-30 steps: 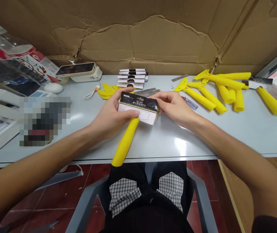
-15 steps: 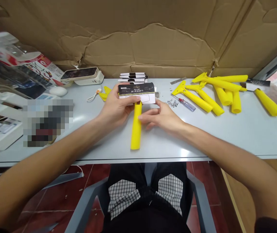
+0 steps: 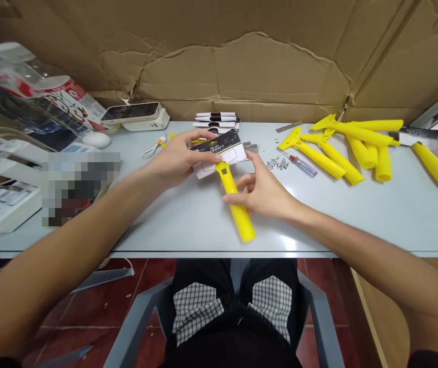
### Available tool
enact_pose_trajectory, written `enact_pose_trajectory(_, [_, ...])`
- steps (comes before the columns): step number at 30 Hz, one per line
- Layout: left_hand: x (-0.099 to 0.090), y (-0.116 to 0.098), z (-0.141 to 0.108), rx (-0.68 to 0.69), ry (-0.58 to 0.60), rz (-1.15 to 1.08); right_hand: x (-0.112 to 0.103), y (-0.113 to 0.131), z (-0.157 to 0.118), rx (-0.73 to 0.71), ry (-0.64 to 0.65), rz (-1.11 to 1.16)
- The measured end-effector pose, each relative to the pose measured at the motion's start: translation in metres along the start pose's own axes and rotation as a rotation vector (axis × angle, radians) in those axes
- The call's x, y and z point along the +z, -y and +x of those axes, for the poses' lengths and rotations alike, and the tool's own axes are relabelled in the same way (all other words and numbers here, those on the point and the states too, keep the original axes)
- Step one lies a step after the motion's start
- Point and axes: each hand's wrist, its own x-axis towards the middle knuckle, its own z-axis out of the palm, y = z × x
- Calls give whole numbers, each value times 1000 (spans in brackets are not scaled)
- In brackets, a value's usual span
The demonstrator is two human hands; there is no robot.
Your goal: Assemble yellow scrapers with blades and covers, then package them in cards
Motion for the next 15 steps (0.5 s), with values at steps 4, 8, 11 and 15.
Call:
enact_pose_trajectory(4, [-19,-4,7,54,163,200,-1,1,-4,-57,-9,-103])
enact_pose_trajectory(8, [-24,3,10,149,261,316,-10,4,0,-123,-28,-360])
enact_pose_trajectory(11, [-17,13,9,172,340,402,-23,6,4,-337,-119,-793])
enact_pose_trajectory(15, [-3,22,3,270,337,529,-35,6,7,-469,-132,-1155])
